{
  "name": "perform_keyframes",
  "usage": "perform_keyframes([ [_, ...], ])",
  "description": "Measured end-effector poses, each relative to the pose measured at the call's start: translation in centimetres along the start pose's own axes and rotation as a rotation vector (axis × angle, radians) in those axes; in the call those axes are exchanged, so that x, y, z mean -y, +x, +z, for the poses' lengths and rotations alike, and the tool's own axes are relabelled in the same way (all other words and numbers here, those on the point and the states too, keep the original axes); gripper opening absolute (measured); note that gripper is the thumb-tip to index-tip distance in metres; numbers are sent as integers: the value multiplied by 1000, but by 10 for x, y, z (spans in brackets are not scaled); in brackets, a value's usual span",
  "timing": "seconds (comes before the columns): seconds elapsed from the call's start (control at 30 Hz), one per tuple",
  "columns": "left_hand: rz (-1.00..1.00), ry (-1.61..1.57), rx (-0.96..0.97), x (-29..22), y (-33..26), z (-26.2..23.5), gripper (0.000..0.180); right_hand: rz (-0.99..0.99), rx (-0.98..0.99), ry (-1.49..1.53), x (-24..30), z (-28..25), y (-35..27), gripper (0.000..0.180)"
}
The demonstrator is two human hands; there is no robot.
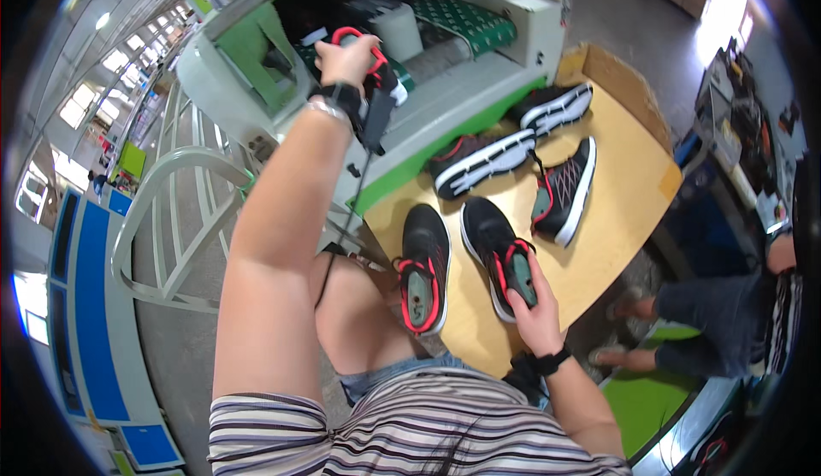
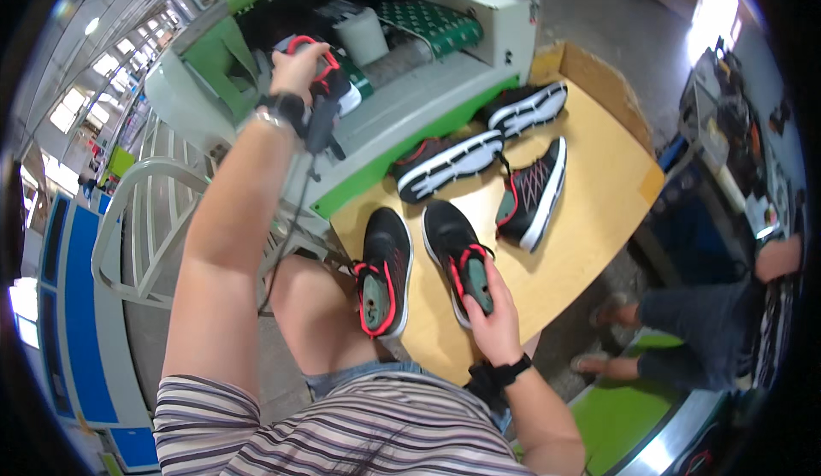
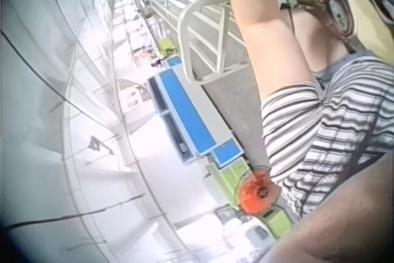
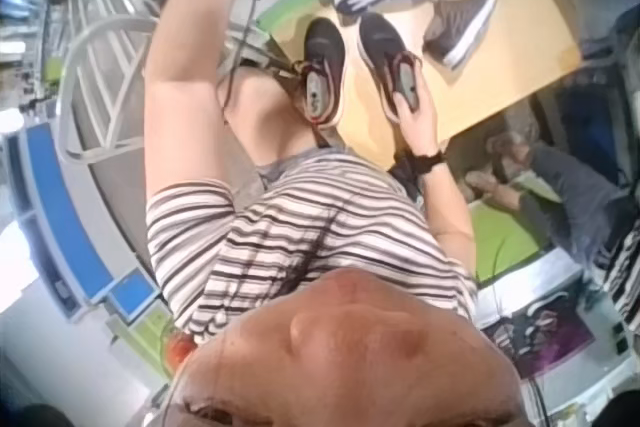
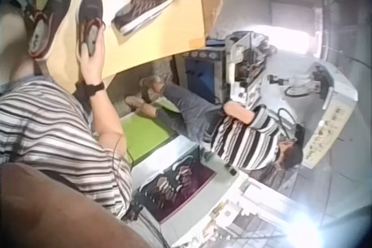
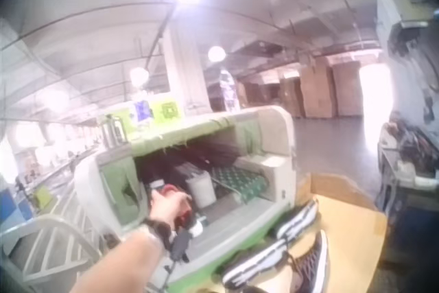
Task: Inspecting shoes for quality control and placing them onto a conveyor machine or workstation.
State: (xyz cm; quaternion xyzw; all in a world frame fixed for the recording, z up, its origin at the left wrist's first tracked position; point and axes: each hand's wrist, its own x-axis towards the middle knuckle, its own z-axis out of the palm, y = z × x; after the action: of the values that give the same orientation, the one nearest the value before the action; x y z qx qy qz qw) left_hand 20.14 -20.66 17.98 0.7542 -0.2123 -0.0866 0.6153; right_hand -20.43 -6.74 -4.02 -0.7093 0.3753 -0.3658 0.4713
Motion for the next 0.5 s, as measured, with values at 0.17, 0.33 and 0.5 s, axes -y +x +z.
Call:
perform_keyframes([
  [0.17, 569, 85, 311, 75, -122, -69, 95, 260, -129, 431, 33, -44, 19, 65],
  [0.33, 488, 295, 602, 135, -213, -155, 79, -90, -44, 200, 113, -64, 146, 62],
  [0.5, 327, 302, 592, 165, -229, -196, 62, -406, -145, -93, 174, -7, 360, 58],
])
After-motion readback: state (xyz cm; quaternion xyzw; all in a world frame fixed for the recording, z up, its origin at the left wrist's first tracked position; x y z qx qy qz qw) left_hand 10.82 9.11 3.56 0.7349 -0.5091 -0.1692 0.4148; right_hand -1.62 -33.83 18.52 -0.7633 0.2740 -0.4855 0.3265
